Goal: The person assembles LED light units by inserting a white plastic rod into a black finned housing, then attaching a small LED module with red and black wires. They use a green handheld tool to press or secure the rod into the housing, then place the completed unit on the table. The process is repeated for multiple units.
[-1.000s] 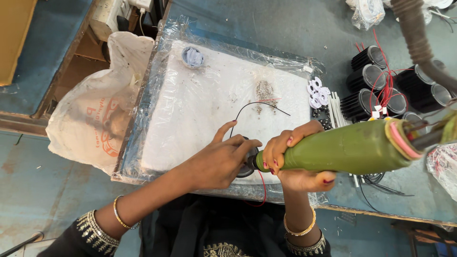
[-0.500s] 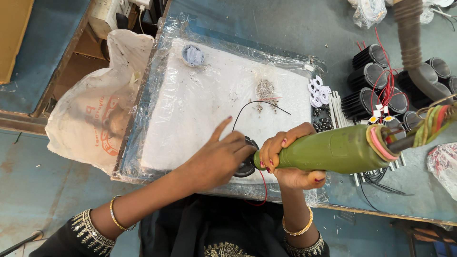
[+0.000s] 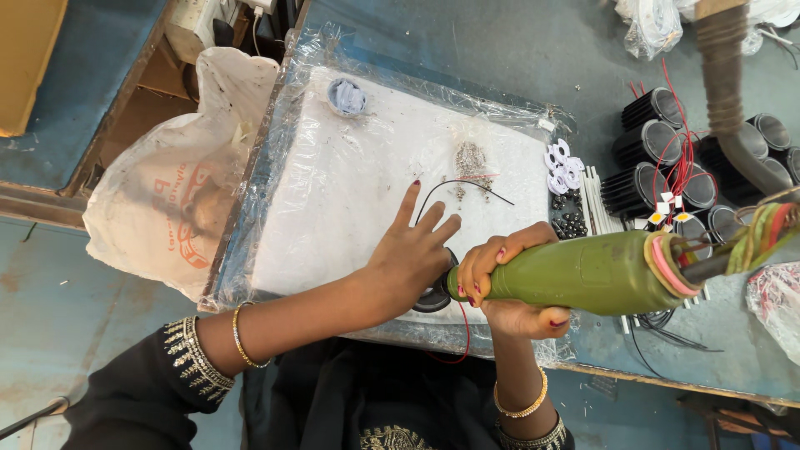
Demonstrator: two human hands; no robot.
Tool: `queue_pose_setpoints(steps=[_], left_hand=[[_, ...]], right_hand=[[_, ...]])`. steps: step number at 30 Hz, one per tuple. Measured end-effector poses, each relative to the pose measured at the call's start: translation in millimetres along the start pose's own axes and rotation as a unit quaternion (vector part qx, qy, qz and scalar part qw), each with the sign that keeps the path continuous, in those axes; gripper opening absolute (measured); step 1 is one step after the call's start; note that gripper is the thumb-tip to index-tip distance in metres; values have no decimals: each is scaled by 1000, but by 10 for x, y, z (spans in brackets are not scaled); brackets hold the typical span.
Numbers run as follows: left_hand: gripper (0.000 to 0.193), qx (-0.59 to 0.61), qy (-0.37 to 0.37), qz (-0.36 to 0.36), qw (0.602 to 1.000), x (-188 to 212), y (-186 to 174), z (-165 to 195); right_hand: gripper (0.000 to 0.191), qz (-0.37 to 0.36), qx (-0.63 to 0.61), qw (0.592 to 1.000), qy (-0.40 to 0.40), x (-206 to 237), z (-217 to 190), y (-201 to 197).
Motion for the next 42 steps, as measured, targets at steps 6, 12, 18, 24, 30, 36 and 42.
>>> queue_pose_setpoints(steps=[6, 12, 18, 24, 30, 36, 42], left_hand=[[12, 16, -32, -89, 995, -16, 148, -33], [11, 81, -69, -102, 989, 32, 224, -8], [13, 100, -94, -76, 988, 39, 270, -14], [13, 115, -99, -54, 987, 36, 307, -31], [11, 85, -83, -12, 993, 64, 292, -5], [22, 102, -13, 81, 991, 223, -73, -27], [122, 401, -151, 163, 889, 752, -189, -200]], right_hand=[[80, 3, 14, 1000, 2, 3, 21, 0], [82, 19, 31, 999, -13, 45, 69, -2], [84, 19, 28, 999, -8, 127, 122, -16], [87, 6, 32, 999, -12, 166, 163, -40], [82, -14, 11, 1000, -23, 152, 180, -26], [79, 3, 11, 1000, -11, -134, 21, -65], [78, 3, 20, 1000, -13, -345, -57, 27]])
Point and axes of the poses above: each hand's wrist, its own x-axis away from the middle knuckle, its own y-axis out of the palm, z = x × y, the point moved 3 cm from there along -x, towards the middle knuckle, and after that the axes turned 8 degrees about x, right-handed, at the moved point
